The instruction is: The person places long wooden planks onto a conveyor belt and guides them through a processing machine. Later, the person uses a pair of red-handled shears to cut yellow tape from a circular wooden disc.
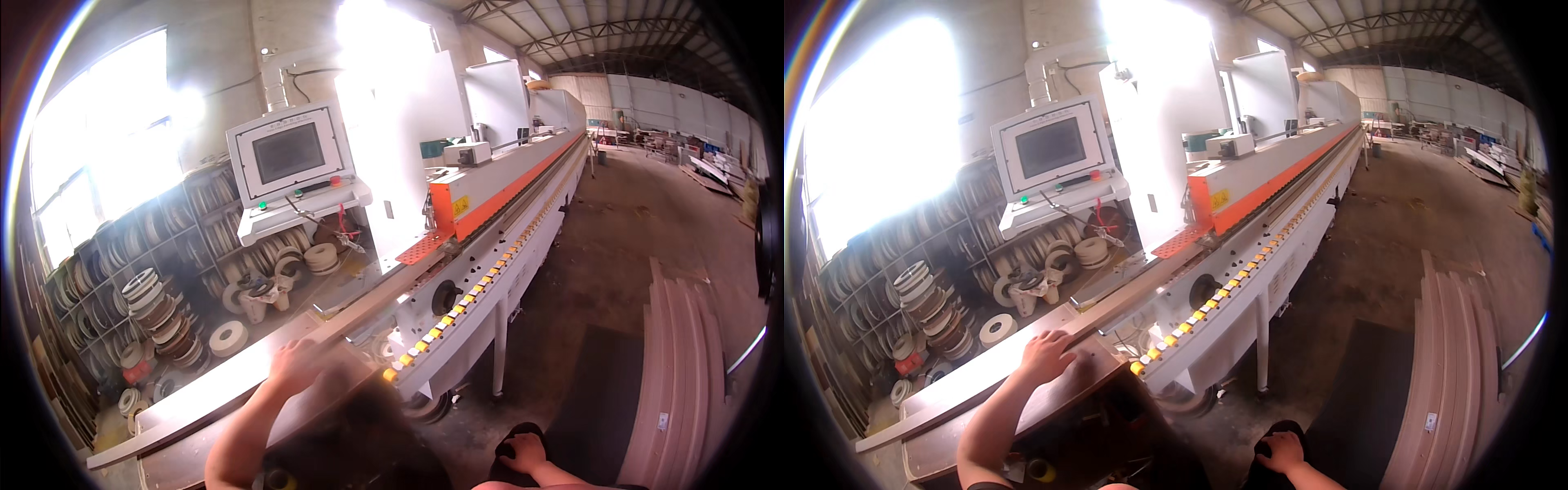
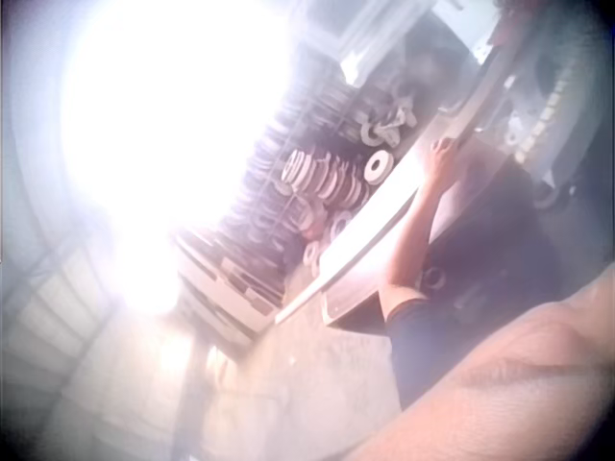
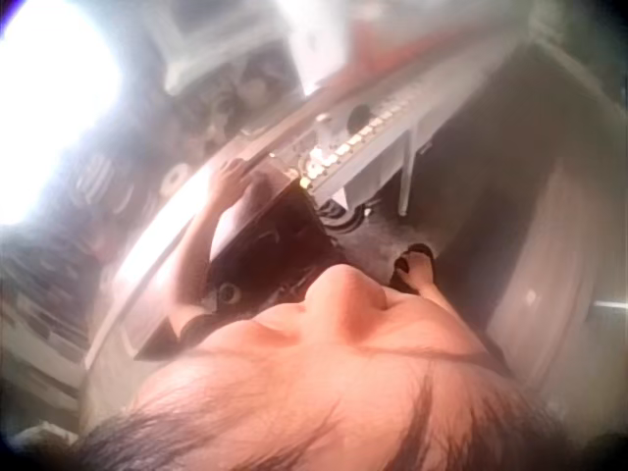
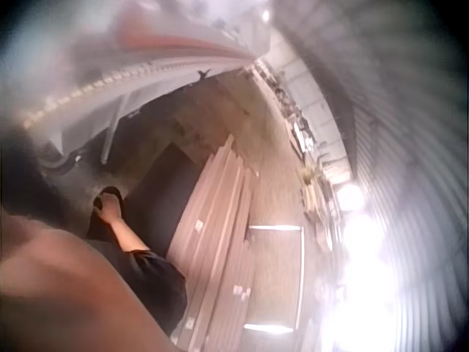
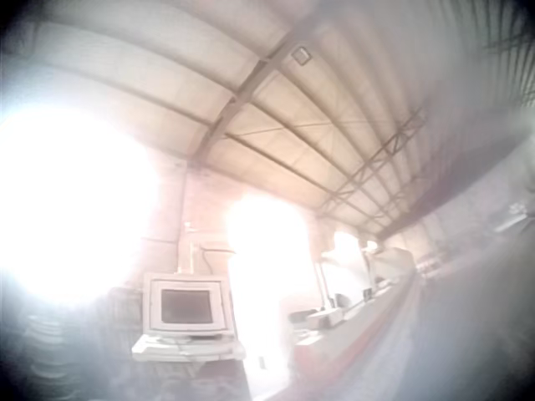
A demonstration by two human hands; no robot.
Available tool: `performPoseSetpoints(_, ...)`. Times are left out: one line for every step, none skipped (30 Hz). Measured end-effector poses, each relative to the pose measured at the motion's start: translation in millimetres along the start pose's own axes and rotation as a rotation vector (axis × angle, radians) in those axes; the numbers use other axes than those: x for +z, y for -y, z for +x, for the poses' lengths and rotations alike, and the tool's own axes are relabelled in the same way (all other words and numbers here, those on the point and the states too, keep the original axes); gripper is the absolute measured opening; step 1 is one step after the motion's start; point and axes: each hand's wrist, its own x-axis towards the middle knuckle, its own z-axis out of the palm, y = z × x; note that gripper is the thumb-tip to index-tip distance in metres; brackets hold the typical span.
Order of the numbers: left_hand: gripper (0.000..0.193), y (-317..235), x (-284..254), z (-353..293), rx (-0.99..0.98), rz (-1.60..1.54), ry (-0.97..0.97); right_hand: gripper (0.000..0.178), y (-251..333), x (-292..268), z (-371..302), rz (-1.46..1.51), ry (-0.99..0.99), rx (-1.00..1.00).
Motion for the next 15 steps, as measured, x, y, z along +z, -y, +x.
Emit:
performPoseSetpoints(0.051, -11.3, 5.8, 22.4, 0.033, 0.007, -0.012, 0.061, -5.2, 5.0, -6.7, -0.021, -0.081, -0.029)
performPoseSetpoints(0.053, -18.0, 9.6, 41.1, 0.056, 0.019, -0.027, 0.059, -8.6, 8.2, -6.4, -0.001, -0.076, -0.012)
performPoseSetpoints(0.055, -23.3, 15.0, 59.2, 0.081, 0.03, -0.042, 0.057, -12.2, 11.4, -5.2, 0.017, -0.073, 0.007)
performPoseSetpoints(0.058, -27.7, 21.9, 75.5, 0.075, 0.019, -0.088, 0.055, -13.8, 13.8, -4.9, 0.04, -0.067, 0.026)
performPoseSetpoints(0.062, -28.7, 28.6, 89.2, 0.062, 0.01, -0.134, 0.055, -12.1, 13.5, -2.7, 0.056, -0.047, 0.031)
performPoseSetpoints(0.065, -26.9, 35.8, 104.5, 0.049, 0.001, -0.181, 0.054, -9.6, 13.6, -0.8, 0.073, -0.027, 0.036)
performPoseSetpoints(0.081, -22.0, 47.4, 123.3, 0.001, 0.002, -0.145, 0.053, -7.1, 12.5, 1.5, 0.086, -0.005, 0.042)
performPoseSetpoints(0.085, -20.4, 55.1, 141.9, -0.044, 0.011, -0.123, 0.053, -7.2, 15.1, 3.4, 0.082, -0.035, 0.035)
performPoseSetpoints(0.088, -16.8, 61.2, 160.3, -0.091, 0.021, -0.101, 0.052, -5.7, 18.6, 5.7, 0.08, -0.066, 0.024)
performPoseSetpoints(0.092, -18.0, 67.3, 176.8, -0.133, 0.024, -0.075, 0.051, -8.0, 20.8, 6.4, 0.072, -0.092, 0.021)
performPoseSetpoints(0.095, -22.9, 62.3, 187.6, -0.173, -0.02, -0.033, 0.049, -9.3, 19.4, 8.3, 0.109, -0.065, 0.055)
performPoseSetpoints(0.098, -24.8, 55.4, 197.0, -0.214, -0.063, 0.009, 0.047, -11.3, 16.9, 10.3, 0.145, -0.037, 0.087)
performPoseSetpoints(0.101, -26.3, 46.6, 202.2, -0.262, -0.106, 0.051, 0.046, -10.7, 12.8, 14.6, 0.183, -0.009, 0.113)
performPoseSetpoints(0.104, -25.7, 45.9, 207.2, -0.311, -0.147, 0.091, 0.044, -10.3, 14.5, 15.3, 0.198, 0.015, 0.126)
performPoseSetpoints(0.105, -16.1, 51.8, 210.5, -0.299, -0.14, 0.063, 0.043, -12.4, 15.2, 19.4, 0.201, 0.032, 0.12)
